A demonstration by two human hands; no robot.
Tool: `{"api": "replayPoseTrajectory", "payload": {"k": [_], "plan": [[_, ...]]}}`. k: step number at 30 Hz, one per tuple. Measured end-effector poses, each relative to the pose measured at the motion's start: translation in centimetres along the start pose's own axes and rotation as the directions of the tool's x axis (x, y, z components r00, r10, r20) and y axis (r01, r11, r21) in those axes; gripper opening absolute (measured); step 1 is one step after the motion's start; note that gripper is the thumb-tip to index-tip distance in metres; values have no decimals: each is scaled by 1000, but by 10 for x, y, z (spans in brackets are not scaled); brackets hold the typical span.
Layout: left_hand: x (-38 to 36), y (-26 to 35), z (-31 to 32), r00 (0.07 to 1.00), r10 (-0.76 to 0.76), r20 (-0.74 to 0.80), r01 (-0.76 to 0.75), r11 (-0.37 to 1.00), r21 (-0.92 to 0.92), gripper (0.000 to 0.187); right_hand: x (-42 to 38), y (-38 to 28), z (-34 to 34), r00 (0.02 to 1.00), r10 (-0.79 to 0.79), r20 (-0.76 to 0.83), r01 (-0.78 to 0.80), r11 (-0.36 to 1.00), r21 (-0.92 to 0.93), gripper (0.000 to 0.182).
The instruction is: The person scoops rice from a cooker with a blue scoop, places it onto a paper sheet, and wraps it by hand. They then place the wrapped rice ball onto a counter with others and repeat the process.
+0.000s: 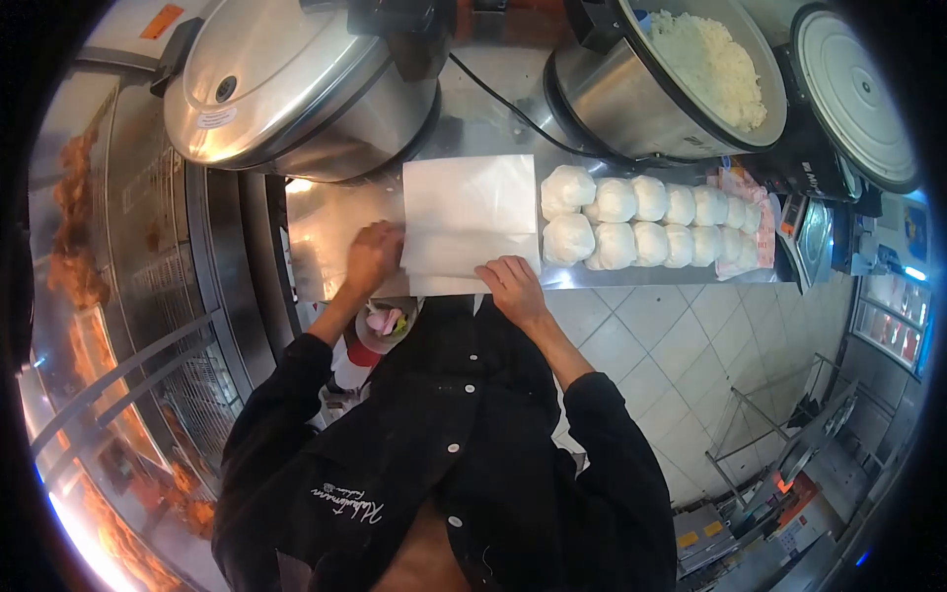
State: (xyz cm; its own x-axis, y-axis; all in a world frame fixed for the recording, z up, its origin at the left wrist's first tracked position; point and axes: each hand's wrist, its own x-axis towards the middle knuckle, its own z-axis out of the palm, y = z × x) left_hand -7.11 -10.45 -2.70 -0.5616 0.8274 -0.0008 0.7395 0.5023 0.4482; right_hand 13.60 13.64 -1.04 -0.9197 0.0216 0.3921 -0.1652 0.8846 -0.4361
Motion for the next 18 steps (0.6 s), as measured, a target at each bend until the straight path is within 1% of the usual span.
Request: {"api": "replayPoseTrajectory", "payload": {"k": [1,3,4,5,6,7,8,9,10,12,13,14,15,17,18], "plan": [[3,7,-9,1000,5,0,-5,1000,-1,55,0,1,0,1000,-2,-4,2,1000,2,25],[1,22,-36,978,24,-209,9,988,153,45,0,0,-1,1000,6,-3,-6,1000,1,26],[5,36,-44,978,29,-205,4,988,156,45,1,-1,0,1000,10,-2,-10,1000,2,26],[11,58,-46,965,196,-175,-188,980,61,42,1,-3,1,1000,15,-1,-15,1000,5,26],[14,74,-44,919,357,-164,-368,929,-40,40,1,-4,2,1000,16,25,-16,1000,20,29],[18,75,-33,919,357,-166,-367,929,-39,40,4,-4,2,999,13,48,-15,999,33,32],[21,71,-14,921,374,-105,-382,922,-67,37,6,-6,1,999,10,49,-12,999,33,32],[22,65,2,919,392,-46,-395,914,-96,34,10,-9,-4,996,75,38,-74,997,-27,32],[22,59,13,918,393,-50,-396,913,-95,34,12,-10,-8,990,138,22,-136,987,-88,32],[16,48,26,906,418,-64,-422,903,-83,33,-20,1,-15,940,333,73,-325,940,-100,28],[16,47,22,905,420,-63,-424,902,-80,33,-36,6,-29,875,452,175,-421,888,-185,25],[15,48,16,893,445,-66,-448,892,-50,32,-48,7,-42,784,561,265,-495,823,-277,22],[14,49,13,882,467,-69,-469,883,-20,31,-49,3,-52,787,556,267,-491,827,-275,22],[13,45,14,883,464,-70,-467,884,-23,30,-48,-12,-74,691,688,221,-563,705,-432,23],[15,44,16,882,465,-79,-468,883,-22,29,-32,-19,-77,689,690,220,-565,702,-433,23]]}}
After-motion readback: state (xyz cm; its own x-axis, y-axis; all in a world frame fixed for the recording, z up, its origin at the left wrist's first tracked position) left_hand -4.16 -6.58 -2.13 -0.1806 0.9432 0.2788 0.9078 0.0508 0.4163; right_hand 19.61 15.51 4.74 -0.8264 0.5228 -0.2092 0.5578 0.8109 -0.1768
